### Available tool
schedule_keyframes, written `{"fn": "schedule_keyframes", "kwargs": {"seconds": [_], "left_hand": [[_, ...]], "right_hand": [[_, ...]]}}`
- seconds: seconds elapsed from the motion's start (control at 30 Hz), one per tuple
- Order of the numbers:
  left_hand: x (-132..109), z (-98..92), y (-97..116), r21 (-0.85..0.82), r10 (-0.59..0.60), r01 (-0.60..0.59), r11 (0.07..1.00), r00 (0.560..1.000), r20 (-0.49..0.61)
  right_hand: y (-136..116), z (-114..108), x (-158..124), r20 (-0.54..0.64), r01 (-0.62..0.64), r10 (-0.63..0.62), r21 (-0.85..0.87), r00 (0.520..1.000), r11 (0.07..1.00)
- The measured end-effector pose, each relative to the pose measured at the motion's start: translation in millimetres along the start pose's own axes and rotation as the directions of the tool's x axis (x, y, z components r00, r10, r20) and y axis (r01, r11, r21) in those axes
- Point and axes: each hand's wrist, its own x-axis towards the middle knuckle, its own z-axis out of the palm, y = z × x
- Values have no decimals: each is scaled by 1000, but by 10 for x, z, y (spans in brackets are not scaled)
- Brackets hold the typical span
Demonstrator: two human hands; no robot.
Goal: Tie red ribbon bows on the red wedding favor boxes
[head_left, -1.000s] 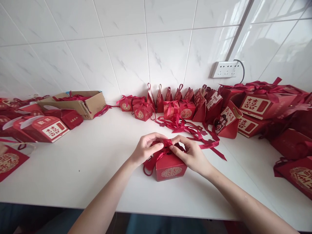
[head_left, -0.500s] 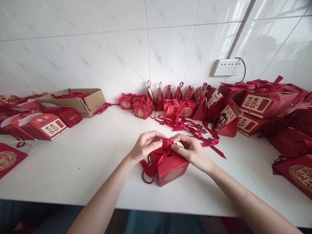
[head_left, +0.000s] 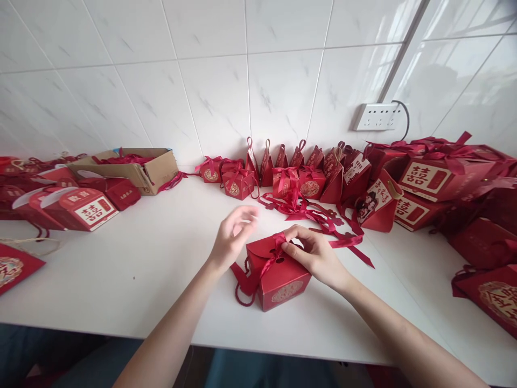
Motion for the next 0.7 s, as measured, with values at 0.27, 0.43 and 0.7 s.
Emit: {"fn": "schedule_keyframes", "kwargs": {"seconds": [0.27,0.43,0.7], "left_hand": [[-829,110,136,291,-171,199,936,978,-119],[-996,118,230,60,-466,463,884,882,63],[-1219,-11,402,-53,-501,519,853,843,195]], "right_hand": [[-42,27,-43,20,70,-69,-86,997,994],[-180,54,-71,70,89,-75,-217,995,972],[-332,303,-252,-67,-81,75,-81,995,993]]}}
